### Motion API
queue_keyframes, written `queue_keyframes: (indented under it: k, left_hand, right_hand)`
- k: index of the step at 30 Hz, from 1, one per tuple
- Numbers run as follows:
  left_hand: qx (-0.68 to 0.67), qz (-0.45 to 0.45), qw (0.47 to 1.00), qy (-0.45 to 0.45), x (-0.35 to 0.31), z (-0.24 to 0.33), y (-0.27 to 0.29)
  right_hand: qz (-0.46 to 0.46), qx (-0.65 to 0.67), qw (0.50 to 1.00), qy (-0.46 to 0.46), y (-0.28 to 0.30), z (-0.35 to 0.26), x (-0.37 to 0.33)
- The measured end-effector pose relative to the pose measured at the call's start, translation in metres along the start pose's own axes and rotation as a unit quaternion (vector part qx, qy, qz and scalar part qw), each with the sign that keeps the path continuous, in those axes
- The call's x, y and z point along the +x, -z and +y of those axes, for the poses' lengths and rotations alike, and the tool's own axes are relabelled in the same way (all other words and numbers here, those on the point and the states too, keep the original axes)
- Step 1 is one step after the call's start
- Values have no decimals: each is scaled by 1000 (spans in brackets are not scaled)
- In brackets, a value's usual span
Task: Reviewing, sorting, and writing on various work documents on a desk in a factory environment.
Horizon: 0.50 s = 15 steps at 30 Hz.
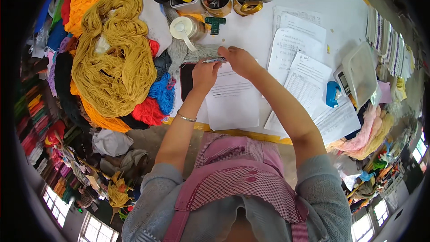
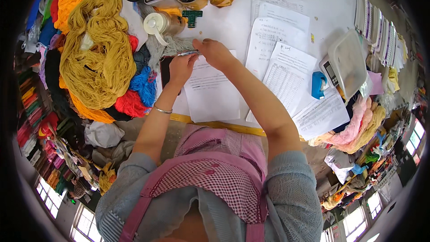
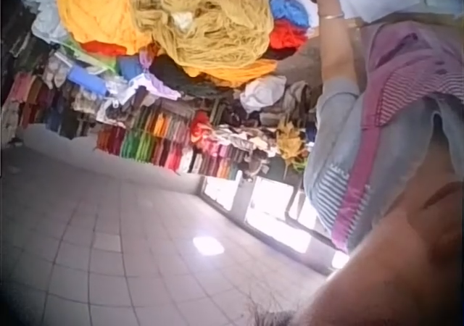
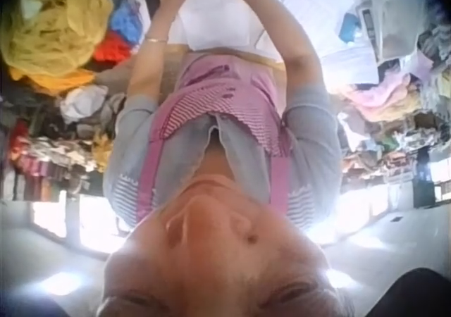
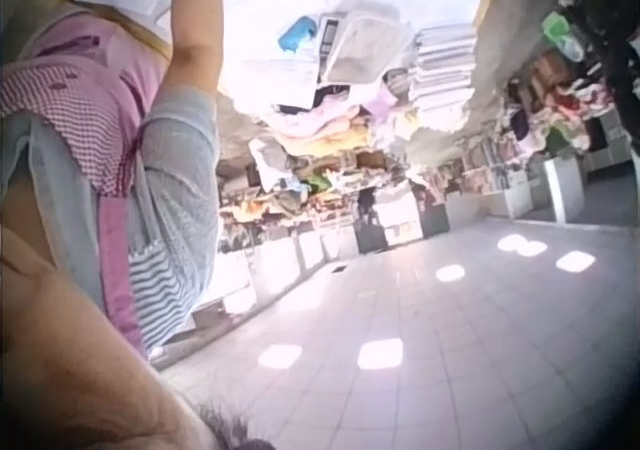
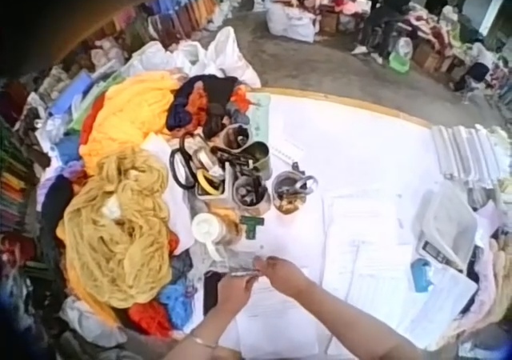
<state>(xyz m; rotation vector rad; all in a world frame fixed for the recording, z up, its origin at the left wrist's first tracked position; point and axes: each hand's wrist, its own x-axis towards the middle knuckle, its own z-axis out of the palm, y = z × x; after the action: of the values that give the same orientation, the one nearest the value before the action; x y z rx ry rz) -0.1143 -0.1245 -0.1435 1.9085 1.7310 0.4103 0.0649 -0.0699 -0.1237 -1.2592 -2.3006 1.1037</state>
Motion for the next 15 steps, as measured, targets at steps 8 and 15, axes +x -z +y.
queue_keyframes:
  k: [8, 15]
  left_hand:
    - [-9, 13, 998, -58, -8, 4, -1]
    - [-32, 12, 998, -50, -6, -1, -2]
  right_hand:
    - [8, -19, 999, 27, -4, 3, -7]
    - [-1, -38, 999, 37, 2, -2, -7]
